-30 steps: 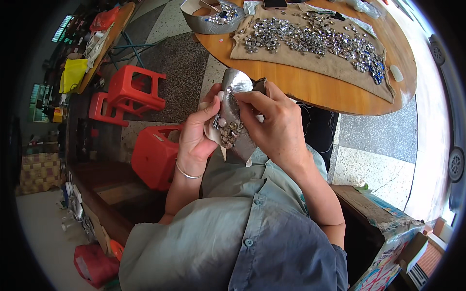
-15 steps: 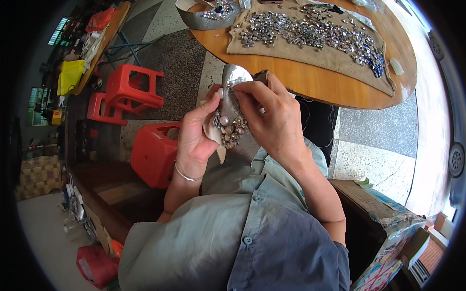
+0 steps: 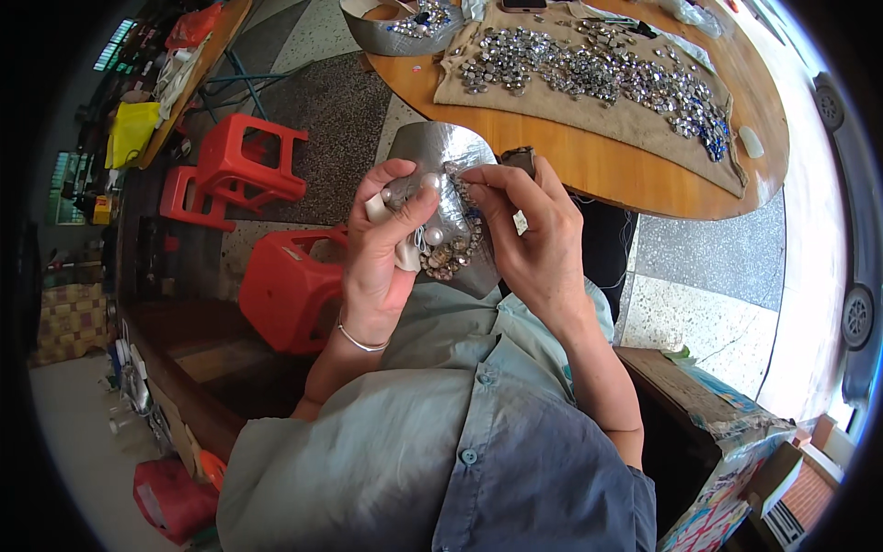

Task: Attaching decorative embellishments and studs to silver shoe upper components.

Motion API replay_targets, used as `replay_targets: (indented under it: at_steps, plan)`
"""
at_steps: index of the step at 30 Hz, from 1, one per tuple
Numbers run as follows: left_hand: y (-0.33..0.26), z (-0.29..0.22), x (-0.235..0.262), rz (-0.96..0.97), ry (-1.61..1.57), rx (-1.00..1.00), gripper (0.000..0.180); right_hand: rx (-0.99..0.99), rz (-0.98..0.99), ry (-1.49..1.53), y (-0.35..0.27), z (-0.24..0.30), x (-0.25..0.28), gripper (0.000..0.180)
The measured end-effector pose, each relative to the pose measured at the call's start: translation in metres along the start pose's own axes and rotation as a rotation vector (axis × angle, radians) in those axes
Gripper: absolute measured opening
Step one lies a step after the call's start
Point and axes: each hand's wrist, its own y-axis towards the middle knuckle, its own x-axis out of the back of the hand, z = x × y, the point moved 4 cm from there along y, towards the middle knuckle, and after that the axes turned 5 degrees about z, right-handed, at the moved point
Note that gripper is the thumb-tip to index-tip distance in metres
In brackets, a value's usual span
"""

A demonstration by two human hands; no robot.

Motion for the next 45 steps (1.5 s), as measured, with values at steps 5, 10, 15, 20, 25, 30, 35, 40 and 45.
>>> replay_targets:
  at_steps: [5, 10, 15, 20, 25, 30, 35, 40, 45]
  plan:
    - [-0.001, -0.001, -0.005, 0.021, 0.076, -0.032, 0.033, 0.018, -0.046, 0.015, -0.003, -0.005, 0.001, 0.009]
    - [0.000, -0.002, -0.006, 0.018, 0.043, 0.015, 0.034, 0.064, -0.029, -0.060, -0.002, -0.003, 0.003, 0.008]
    - [-0.001, -0.002, -0.007, 0.074, 0.118, -0.004, 0.032, 0.016, -0.052, 0.052, -0.004, -0.007, 0.001, 0.009]
    - [-0.001, -0.006, -0.006, 0.116, 0.271, -0.063, 0.032, 0.042, -0.039, -0.043, -0.004, -0.002, 0.007, 0.012]
    - [0.000, -0.006, -0.005, 0.155, 0.330, -0.085, 0.031, 0.033, -0.022, -0.067, -0.005, 0.003, 0.011, 0.013]
    - [-0.001, -0.008, -0.004, 0.168, 0.443, -0.145, 0.030, 0.047, -0.024, -0.104, -0.006, 0.009, 0.015, 0.014]
    - [0.000, -0.012, -0.007, 0.183, 0.499, -0.230, 0.029, 0.037, 0.006, -0.176, -0.004, 0.012, 0.017, 0.015]
    - [-0.008, -0.010, -0.013, 0.131, 0.803, -0.512, 0.023, -0.026, -0.058, -0.142, -0.008, 0.015, 0.009, 0.013]
    - [-0.010, -0.015, -0.016, 0.146, 0.981, -0.743, 0.017, -0.011, -0.087, -0.048, -0.005, 0.004, 0.005, 0.007]
